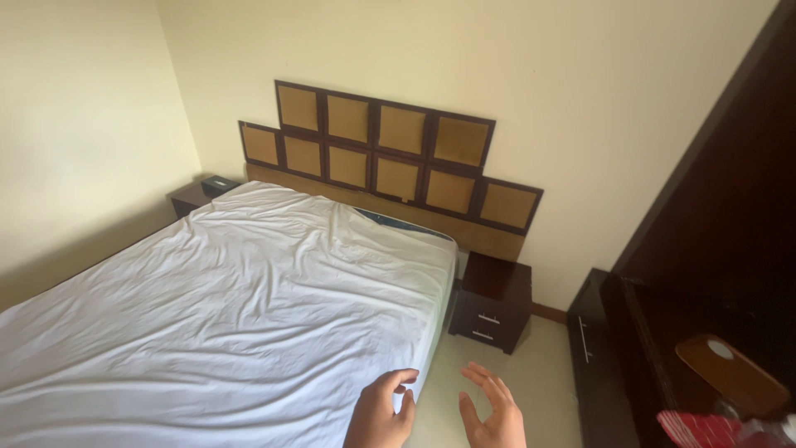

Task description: The person smooths a white fitted sheet over a mattress, tucking the edges and pressing down to remove wrinkles. The person moves around the bed to adjust the sheet on all sides.

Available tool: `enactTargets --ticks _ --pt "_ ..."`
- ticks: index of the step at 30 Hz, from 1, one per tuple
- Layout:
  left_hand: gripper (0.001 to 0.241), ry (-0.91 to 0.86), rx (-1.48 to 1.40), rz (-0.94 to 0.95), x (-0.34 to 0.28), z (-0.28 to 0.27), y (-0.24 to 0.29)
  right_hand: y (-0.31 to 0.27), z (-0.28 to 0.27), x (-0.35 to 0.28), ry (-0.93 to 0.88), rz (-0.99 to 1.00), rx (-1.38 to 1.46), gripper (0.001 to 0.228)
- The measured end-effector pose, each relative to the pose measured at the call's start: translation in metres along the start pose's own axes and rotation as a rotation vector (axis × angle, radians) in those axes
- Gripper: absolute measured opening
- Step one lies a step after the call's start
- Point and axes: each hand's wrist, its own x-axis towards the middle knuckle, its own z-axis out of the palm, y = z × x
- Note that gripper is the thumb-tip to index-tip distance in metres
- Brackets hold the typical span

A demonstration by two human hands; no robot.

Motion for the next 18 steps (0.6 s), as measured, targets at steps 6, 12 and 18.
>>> enactTargets --ticks 6,12,18 --pt "0.034 0.013 0.01 -0.001 0.034 0.055 0.016 0.042 -0.025 0.049 -0.034 -0.003 0.006 0.038" --pt "0.032 0.0 0.05 -0.039 0.055 0.102 0.031 0.07 -0.052 0.082 -0.073 0.033 -0.014 0.039" --pt "0.033 0.015 0.067 -0.04 0.065 0.118 0.032 0.085 -0.057 0.094 -0.082 0.058 0.01 0.038"
